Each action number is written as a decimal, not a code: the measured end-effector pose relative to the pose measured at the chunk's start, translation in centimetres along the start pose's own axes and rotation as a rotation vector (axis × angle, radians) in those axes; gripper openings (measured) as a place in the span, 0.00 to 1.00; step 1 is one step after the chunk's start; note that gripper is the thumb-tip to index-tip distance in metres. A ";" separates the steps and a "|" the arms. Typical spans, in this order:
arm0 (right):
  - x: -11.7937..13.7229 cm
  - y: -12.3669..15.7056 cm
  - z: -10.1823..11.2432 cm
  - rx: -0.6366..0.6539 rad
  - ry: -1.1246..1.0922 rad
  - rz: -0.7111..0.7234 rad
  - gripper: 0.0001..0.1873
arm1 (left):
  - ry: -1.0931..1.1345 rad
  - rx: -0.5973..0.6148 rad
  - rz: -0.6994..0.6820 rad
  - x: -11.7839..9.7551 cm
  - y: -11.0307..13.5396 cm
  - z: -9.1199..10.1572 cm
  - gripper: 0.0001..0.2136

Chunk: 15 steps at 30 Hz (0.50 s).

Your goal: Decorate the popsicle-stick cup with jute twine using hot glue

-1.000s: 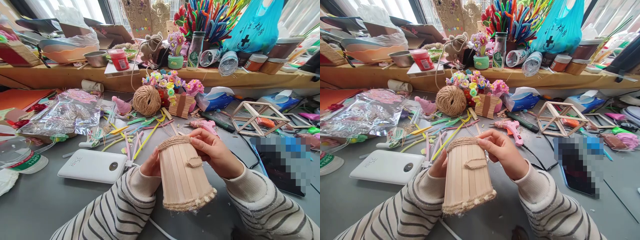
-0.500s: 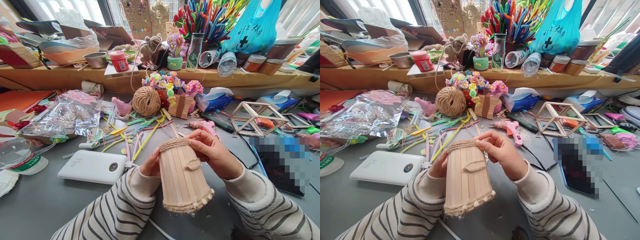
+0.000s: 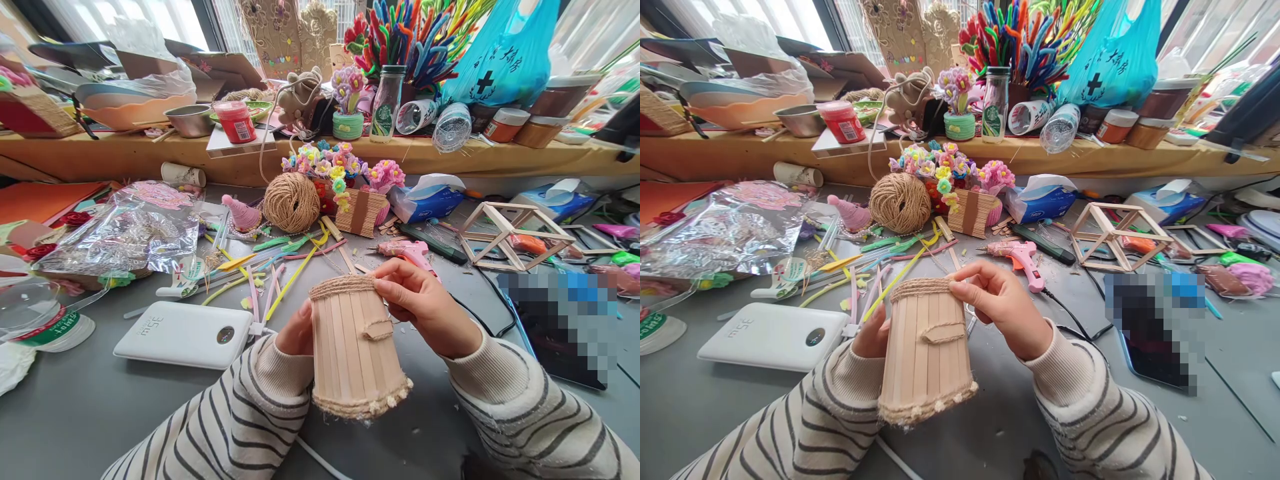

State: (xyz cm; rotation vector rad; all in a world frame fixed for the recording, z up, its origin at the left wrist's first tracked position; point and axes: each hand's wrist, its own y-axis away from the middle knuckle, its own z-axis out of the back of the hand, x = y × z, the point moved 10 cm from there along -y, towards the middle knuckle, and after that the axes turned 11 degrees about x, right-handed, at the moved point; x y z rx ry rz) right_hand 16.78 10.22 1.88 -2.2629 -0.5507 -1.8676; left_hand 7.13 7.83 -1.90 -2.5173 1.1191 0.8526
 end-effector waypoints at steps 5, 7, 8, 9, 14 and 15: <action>0.2 -0.2 -0.2 0.013 0.056 0.014 0.10 | -0.037 -0.062 0.000 0.1 0.2 0.3 0.24; 0.5 -0.3 -0.7 0.054 0.094 0.025 0.09 | -0.033 -0.109 0.015 0.3 0.4 0.9 0.25; 0.6 -0.3 -1.0 0.078 0.115 0.031 0.08 | -0.030 -0.123 0.028 0.5 0.5 1.0 0.25; 0.7 -0.3 -1.2 0.098 0.136 0.036 0.07 | -0.032 -0.130 0.039 0.6 0.5 1.1 0.26; 1.0 -0.1 -1.4 0.127 0.237 0.048 0.07 | -0.058 -0.090 -0.002 0.3 0.1 0.5 0.24; 1.0 -0.1 -1.3 0.124 0.262 0.047 0.08 | -0.063 -0.085 -0.025 0.1 0.0 0.4 0.22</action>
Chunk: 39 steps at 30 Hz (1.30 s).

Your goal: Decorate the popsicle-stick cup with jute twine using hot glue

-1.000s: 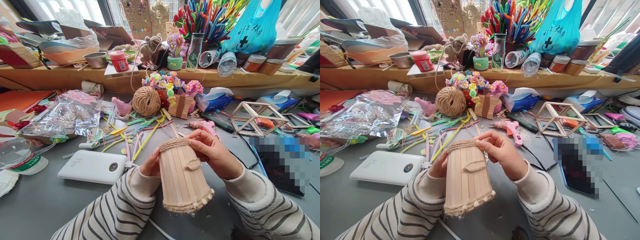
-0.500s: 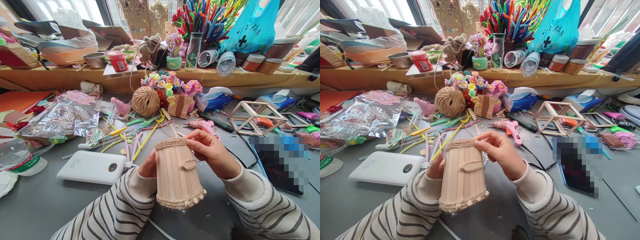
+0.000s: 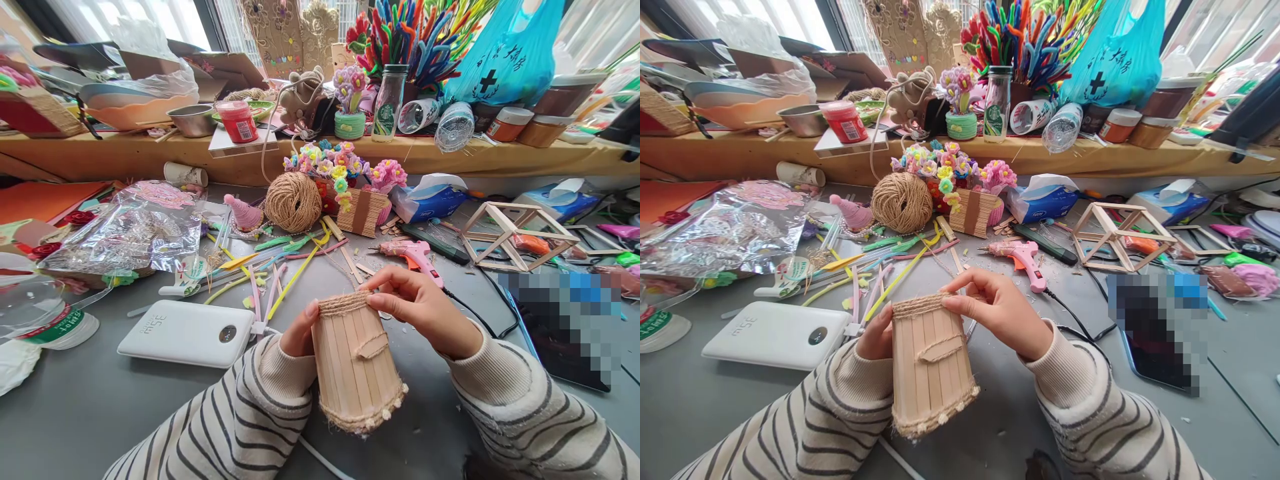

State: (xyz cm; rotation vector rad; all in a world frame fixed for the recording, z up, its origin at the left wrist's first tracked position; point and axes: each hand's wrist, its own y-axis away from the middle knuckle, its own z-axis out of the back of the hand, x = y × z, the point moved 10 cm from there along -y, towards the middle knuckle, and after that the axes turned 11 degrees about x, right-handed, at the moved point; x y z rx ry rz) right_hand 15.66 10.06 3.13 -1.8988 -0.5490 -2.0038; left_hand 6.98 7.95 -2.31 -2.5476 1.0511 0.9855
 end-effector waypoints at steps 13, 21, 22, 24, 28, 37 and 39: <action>1.9 0.9 1.2 -0.143 0.326 0.088 0.12 | -0.120 -0.166 -0.213 -2.1 0.5 1.6 0.21; 2.6 1.2 1.9 -0.051 0.506 0.008 0.14 | -0.138 -0.218 -0.166 -1.7 0.8 2.2 0.25; 2.7 1.2 1.8 -0.036 0.533 0.001 0.14 | -0.145 -0.216 -0.169 -1.8 0.8 2.2 0.25; 3.2 1.3 1.7 -0.042 0.572 0.021 0.12 | -0.157 -0.211 -0.180 -2.0 0.8 2.3 0.25; 4.5 1.7 2.1 -0.134 0.595 0.096 0.11 | -0.163 -0.173 -0.159 -1.8 0.5 2.1 0.23; 5.1 1.9 1.9 -0.146 0.548 0.132 0.10 | -0.085 -0.180 -0.090 -1.2 0.6 1.3 0.20; 5.0 1.9 1.8 -0.137 0.527 0.121 0.10 | -0.053 -0.177 -0.045 -0.8 0.5 1.2 0.21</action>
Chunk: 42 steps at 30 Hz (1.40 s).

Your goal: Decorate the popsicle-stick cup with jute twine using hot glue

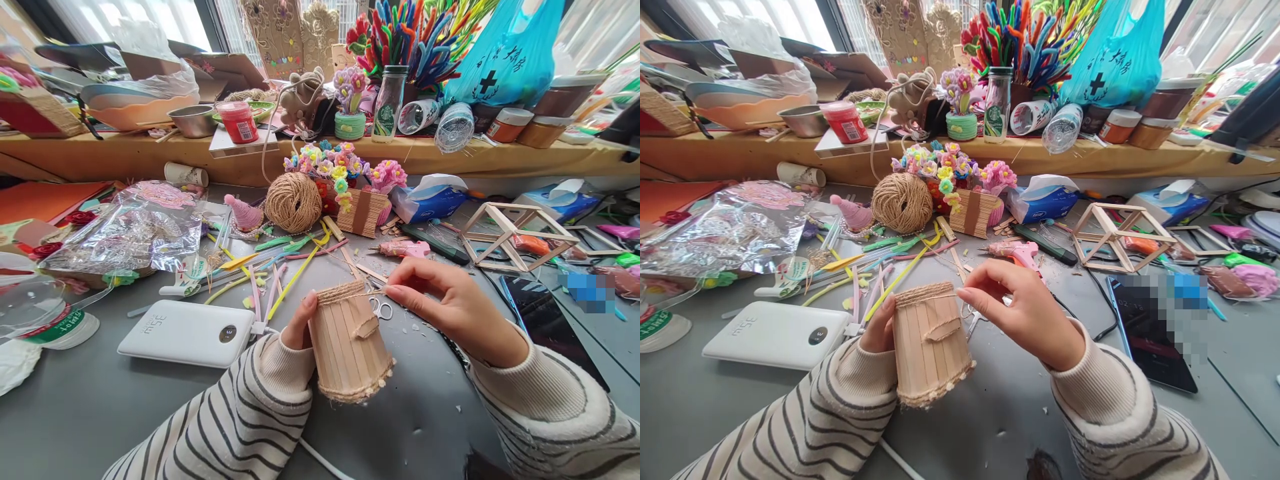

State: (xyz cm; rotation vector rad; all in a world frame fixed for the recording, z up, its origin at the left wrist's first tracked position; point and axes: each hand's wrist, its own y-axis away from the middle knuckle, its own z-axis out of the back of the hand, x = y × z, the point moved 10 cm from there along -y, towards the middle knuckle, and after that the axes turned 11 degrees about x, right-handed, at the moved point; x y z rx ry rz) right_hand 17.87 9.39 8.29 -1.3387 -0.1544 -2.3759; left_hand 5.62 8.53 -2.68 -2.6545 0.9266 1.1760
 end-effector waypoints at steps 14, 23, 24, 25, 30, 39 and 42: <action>-0.2 -0.2 -2.0 0.129 0.202 0.044 0.08 | 0.087 0.035 0.122 1.0 -1.0 -0.2 0.18; 1.3 0.3 -0.4 -0.096 0.430 0.147 0.05 | 0.146 0.084 0.202 2.0 -0.9 -0.3 0.24; 1.4 0.4 0.0 -0.145 0.434 0.144 0.05 | 0.157 0.085 0.214 2.1 -0.8 -0.3 0.24; 1.5 0.6 0.5 -0.190 0.435 0.137 0.04 | 0.164 0.088 0.226 2.1 -0.8 -0.4 0.24; 1.3 1.4 2.3 -0.371 0.417 0.068 0.04 | 0.221 0.130 0.275 2.9 -0.7 -0.7 0.25; -1.4 0.7 0.4 -0.224 -0.033 -0.063 0.09 | 0.149 0.122 0.250 3.0 -0.9 -0.5 0.24; -1.3 0.3 -0.4 -0.173 -0.111 -0.035 0.15 | 0.129 0.131 0.248 2.8 -0.6 -0.9 0.24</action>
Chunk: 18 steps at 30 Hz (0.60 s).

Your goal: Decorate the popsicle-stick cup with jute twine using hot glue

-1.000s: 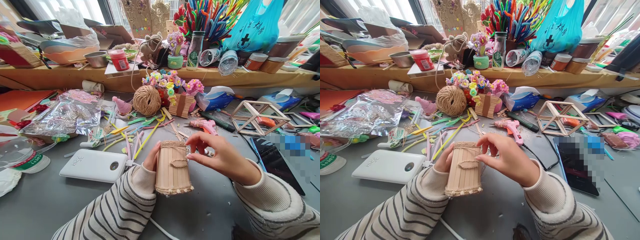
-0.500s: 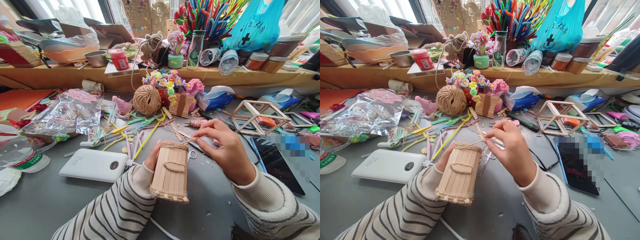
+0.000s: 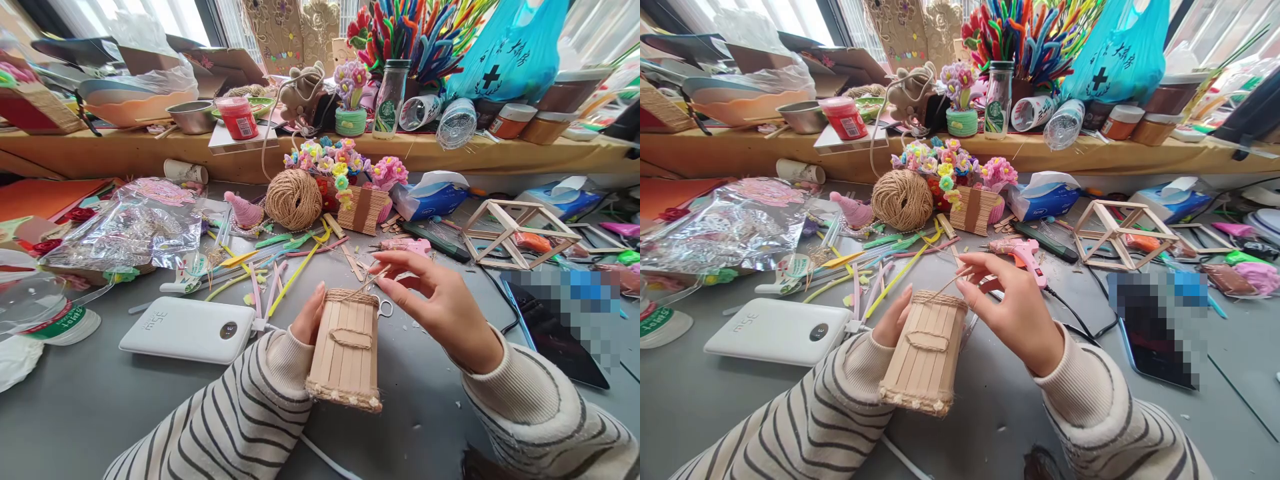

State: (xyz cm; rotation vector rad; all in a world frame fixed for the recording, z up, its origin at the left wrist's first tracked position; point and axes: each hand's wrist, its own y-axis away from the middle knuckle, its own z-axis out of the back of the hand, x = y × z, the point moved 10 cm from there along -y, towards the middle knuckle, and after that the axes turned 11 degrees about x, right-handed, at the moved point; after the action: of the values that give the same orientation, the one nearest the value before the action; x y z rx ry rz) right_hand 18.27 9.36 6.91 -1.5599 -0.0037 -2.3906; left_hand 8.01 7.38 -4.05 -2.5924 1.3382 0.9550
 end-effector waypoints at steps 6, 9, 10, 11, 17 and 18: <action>0.0 0.0 -0.3 0.014 -0.012 0.034 0.21 | -0.111 -0.082 -0.086 -1.0 0.3 0.2 0.17; 0.1 0.2 -0.4 0.027 -0.018 0.044 0.21 | -0.107 -0.067 -0.100 -1.1 0.1 0.2 0.16; 0.1 0.2 -0.4 0.031 -0.020 0.044 0.21 | -0.099 -0.062 -0.096 -1.1 0.1 0.3 0.17; 0.1 0.2 -0.5 0.035 -0.025 0.044 0.22 | -0.088 -0.065 -0.096 -1.1 0.1 0.4 0.17; -0.4 0.0 -0.9 0.077 -0.067 0.024 0.30 | -0.032 -0.079 -0.162 -1.7 0.1 0.8 0.16; -0.5 0.0 -1.1 0.097 -0.061 0.018 0.31 | -0.028 -0.085 -0.195 -2.1 0.2 0.8 0.15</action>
State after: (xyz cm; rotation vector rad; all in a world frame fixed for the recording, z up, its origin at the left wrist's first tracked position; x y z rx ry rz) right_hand 17.44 9.34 5.96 -1.5799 -0.1163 -2.2923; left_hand 6.61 9.01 -3.51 -2.6982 1.0363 1.0319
